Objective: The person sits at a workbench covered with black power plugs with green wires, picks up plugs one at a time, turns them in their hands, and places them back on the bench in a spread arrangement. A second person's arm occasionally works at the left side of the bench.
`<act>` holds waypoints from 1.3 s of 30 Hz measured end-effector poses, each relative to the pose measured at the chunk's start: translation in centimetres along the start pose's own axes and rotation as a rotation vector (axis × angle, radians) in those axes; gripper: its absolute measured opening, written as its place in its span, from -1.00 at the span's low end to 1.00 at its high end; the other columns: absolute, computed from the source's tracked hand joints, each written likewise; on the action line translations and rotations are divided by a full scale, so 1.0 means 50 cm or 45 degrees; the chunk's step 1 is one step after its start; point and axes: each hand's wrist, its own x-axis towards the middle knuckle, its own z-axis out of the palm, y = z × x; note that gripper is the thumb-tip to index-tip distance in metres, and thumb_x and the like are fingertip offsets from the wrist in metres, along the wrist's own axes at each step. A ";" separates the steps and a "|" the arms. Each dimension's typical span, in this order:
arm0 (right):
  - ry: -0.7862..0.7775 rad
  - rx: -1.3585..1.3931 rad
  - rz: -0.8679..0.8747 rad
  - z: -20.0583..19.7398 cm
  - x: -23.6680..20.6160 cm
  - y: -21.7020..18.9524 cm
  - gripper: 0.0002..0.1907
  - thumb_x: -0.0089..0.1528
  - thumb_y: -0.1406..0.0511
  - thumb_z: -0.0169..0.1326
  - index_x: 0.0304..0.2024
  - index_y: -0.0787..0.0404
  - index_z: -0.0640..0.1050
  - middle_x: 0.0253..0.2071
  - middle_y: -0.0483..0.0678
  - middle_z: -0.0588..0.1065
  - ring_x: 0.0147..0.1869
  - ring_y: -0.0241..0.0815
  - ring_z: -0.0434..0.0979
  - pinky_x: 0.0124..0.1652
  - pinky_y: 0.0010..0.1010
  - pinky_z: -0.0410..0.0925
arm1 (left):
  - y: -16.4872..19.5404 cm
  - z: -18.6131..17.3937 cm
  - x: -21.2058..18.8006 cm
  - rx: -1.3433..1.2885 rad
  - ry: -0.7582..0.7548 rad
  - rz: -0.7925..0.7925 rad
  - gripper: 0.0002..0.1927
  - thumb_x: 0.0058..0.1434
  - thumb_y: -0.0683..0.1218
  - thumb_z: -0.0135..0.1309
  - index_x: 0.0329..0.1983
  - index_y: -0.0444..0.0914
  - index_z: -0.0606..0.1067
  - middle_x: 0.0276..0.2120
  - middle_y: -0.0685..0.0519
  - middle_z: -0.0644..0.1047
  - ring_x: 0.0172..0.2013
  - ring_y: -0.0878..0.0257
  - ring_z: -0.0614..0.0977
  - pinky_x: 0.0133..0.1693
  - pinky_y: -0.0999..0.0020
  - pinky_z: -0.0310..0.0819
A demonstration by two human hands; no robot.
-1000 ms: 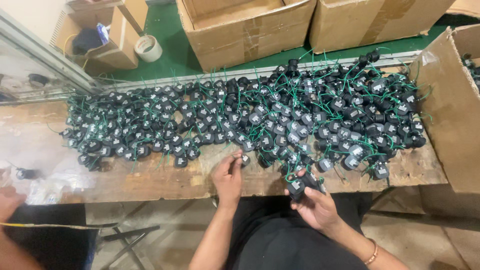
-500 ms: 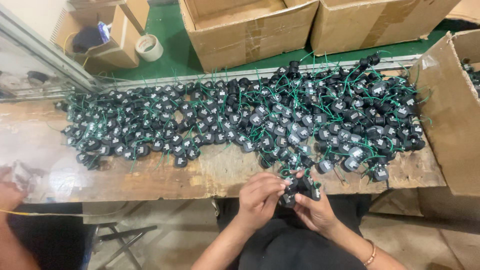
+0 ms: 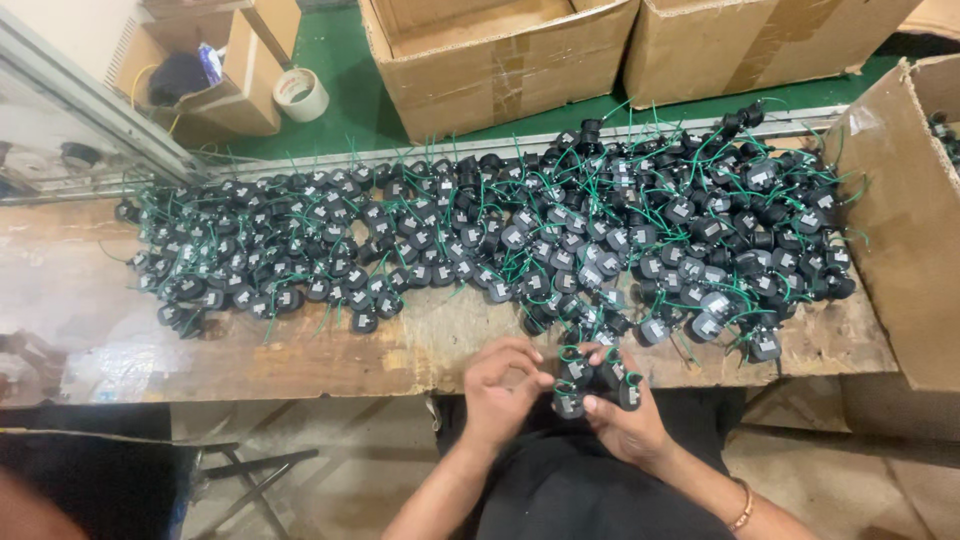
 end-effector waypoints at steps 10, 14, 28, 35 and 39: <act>-0.003 0.122 0.064 0.020 0.017 -0.021 -0.50 0.28 0.45 0.16 0.22 0.19 0.29 0.27 0.18 0.33 0.05 0.01 0.57 -0.22 -0.16 0.55 | -0.021 -0.022 0.095 1.308 -0.057 0.142 -0.47 0.01 -0.15 0.24 0.12 -0.18 0.53 0.18 -0.14 0.42 0.18 -0.18 0.40 0.08 -0.05 0.33; 0.033 0.092 0.134 0.013 0.013 -0.021 -0.45 0.24 0.40 0.19 0.22 0.17 0.29 0.25 0.16 0.37 0.04 -0.01 0.58 -0.25 -0.17 0.56 | -0.028 -0.029 0.081 1.189 0.092 0.028 -0.64 0.07 -0.07 0.30 -0.12 -0.24 0.48 0.06 -0.09 0.50 0.11 -0.16 0.48 0.08 0.01 0.38; 0.099 0.024 0.106 0.015 0.021 -0.019 -0.23 0.19 0.14 0.25 0.35 0.08 0.20 0.25 -0.04 0.37 0.12 -0.06 0.57 -0.17 -0.08 0.58 | -0.042 -0.095 0.080 0.895 -0.015 -0.016 -0.65 -0.07 -0.26 0.31 -0.15 -0.23 0.66 -0.16 -0.03 0.60 -0.07 -0.02 0.59 -0.02 0.17 0.47; -0.012 -0.066 0.102 0.015 0.026 -0.012 -0.03 0.20 0.09 0.27 0.50 0.02 0.02 0.31 -0.08 0.30 0.09 -0.15 0.48 0.01 -0.06 0.53 | 0.017 -0.074 0.039 -0.049 -0.009 -0.014 -0.85 0.15 -0.30 0.26 -0.24 -0.23 0.61 -0.16 0.02 0.63 -0.18 0.19 0.65 -0.16 0.36 0.57; -0.154 -0.231 0.141 0.001 0.019 0.007 0.02 0.26 0.16 0.28 0.60 0.08 -0.02 0.34 -0.07 0.29 0.16 -0.24 0.38 0.15 -0.20 0.41 | 0.067 -0.022 0.044 0.237 -0.301 0.244 -0.83 0.10 -0.29 0.31 -0.28 -0.21 0.61 -0.23 0.02 0.66 -0.18 0.12 0.65 -0.14 0.30 0.55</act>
